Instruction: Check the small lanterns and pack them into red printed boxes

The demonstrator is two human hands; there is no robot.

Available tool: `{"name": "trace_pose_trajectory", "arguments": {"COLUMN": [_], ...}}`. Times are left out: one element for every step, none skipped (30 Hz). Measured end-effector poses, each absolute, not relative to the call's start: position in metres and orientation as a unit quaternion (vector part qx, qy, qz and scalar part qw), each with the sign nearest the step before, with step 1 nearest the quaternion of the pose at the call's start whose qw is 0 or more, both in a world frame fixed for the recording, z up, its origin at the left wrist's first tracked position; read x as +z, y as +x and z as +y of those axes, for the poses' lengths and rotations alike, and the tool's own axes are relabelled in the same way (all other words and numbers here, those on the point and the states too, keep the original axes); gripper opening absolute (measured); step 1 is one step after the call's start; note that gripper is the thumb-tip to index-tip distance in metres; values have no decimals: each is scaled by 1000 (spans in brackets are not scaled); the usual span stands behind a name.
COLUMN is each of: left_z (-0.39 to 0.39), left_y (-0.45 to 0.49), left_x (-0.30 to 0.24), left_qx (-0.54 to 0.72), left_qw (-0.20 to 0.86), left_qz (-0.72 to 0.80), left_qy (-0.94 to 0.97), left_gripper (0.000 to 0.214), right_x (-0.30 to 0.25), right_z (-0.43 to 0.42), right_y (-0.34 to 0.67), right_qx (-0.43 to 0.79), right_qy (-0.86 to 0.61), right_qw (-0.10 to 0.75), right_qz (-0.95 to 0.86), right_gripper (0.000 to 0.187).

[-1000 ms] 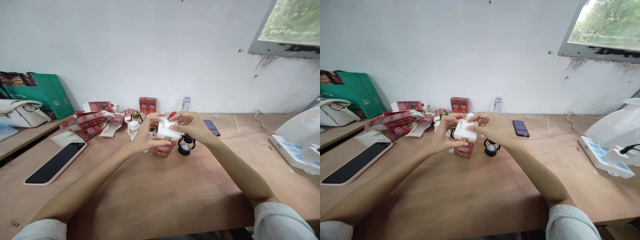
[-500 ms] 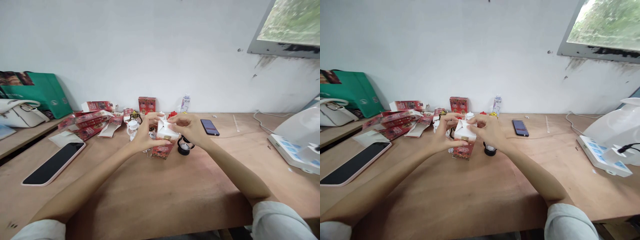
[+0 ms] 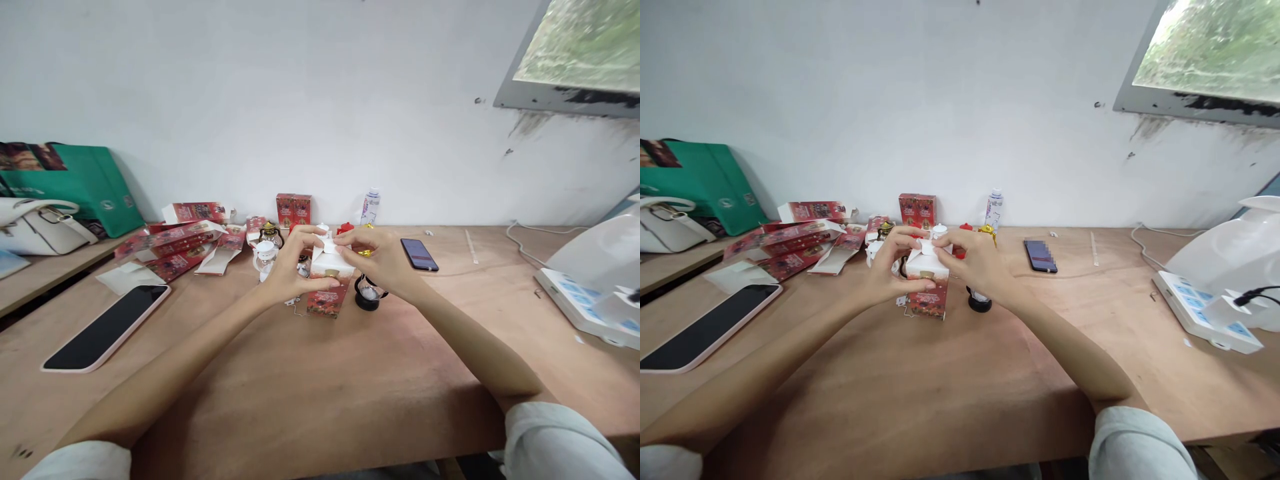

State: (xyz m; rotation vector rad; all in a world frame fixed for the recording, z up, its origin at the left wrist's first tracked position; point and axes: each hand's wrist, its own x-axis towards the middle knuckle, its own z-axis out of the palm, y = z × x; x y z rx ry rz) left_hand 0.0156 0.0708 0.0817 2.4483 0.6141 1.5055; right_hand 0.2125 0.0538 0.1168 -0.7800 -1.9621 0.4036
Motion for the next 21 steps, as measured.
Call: {"name": "trace_pose_trajectory", "arguments": {"left_z": [70,69,69,68,68,69,70,72,75,78,80,82,84,84,82,80,77,74,70,67,65], "left_y": [16,17,17,18,18,18,18,17,15,14,12,11,11,11,12,13,15,17,19,20,20], "left_x": [82,82,83,83,82,82,81,81,81,81,82,83,85,87,90,92,95,97,99,101,104], "left_qx": [510,511,513,514,513,508,502,496,493,490,488,488,489,491,494,498,504,508,510,508,502], "left_qw": [103,112,129,153,183,215,248,279,308,339,369,397,420,435,446,453,460,467,472,474,473], "left_qz": [212,216,222,229,239,251,264,280,299,320,344,369,395,417,432,439,439,438,440,448,462], "left_qy": [828,824,819,812,804,795,785,773,757,737,712,684,655,629,609,594,584,576,569,563,558], "left_gripper": [54,55,57,59,61,65,68,71,73,74,73,71,70,69,68,67,67,67,66,66,64], "right_x": [117,116,116,116,115,115,115,116,117,118,121,123,125,128,129,131,132,133,133,134,136], "right_z": [54,54,54,55,56,57,59,61,63,65,67,69,71,73,74,75,76,76,76,76,76], "right_y": [213,213,213,213,213,213,214,216,218,220,223,227,230,233,236,237,239,239,240,240,241], "right_qx": [163,165,170,179,192,205,217,225,227,223,212,196,176,156,135,117,102,94,91,94,101], "right_qy": [-323,-327,-330,-334,-339,-343,-346,-348,-350,-349,-347,-345,-345,-346,-348,-349,-349,-347,-343,-336,-328], "right_qw": [475,474,475,478,482,486,494,505,521,542,568,596,622,644,662,674,682,686,689,692,696], "right_qz": [-802,-801,-798,-792,-785,-777,-768,-757,-745,-731,-715,-698,-681,-664,-650,-640,-634,-632,-632,-632,-631], "right_gripper": [14,14,14,14,14,14,14,13,13,12,12,11,11,10,10,9,10,10,10,11,11]}}
